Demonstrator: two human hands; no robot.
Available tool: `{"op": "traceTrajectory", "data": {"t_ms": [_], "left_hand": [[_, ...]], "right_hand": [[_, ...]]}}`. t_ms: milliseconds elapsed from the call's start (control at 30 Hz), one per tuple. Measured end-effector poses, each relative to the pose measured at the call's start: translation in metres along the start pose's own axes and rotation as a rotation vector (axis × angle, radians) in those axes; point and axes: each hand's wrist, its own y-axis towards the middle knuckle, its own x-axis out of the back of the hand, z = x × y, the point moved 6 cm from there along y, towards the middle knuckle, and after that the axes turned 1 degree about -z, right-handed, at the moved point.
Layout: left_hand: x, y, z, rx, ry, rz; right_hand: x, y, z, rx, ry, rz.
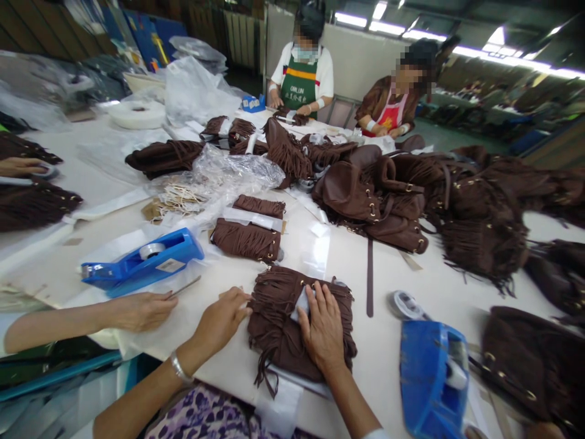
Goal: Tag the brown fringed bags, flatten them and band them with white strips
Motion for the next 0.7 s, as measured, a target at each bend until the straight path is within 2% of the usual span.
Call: {"op": "traceTrajectory", "data": {"t_ms": [100, 200, 333, 500, 700], "left_hand": [[-0.012, 0.006, -0.001, 0.014, -0.026, 0.002], [-0.012, 0.007, 0.002, 0.050, -0.111, 0.021], [-0.011, 0.003, 0.011, 0.174, -0.319, 0.082], [-0.014, -0.006, 0.020, 0.322, -0.530, 0.104], [-0.018, -0.003, 0.008, 0.360, -0.722, 0.083]], "right_hand": [[0.001, 0.000, 0.000, 0.013, 0.001, -0.024], [-0.001, -0.001, -0.001, 0.017, -0.003, -0.021], [-0.005, -0.002, -0.003, 0.024, -0.001, -0.020], [-0.004, -0.001, -0.003, 0.039, 0.010, -0.041], [-0.001, 0.000, -0.001, 0.026, -0.007, -0.024]]}}
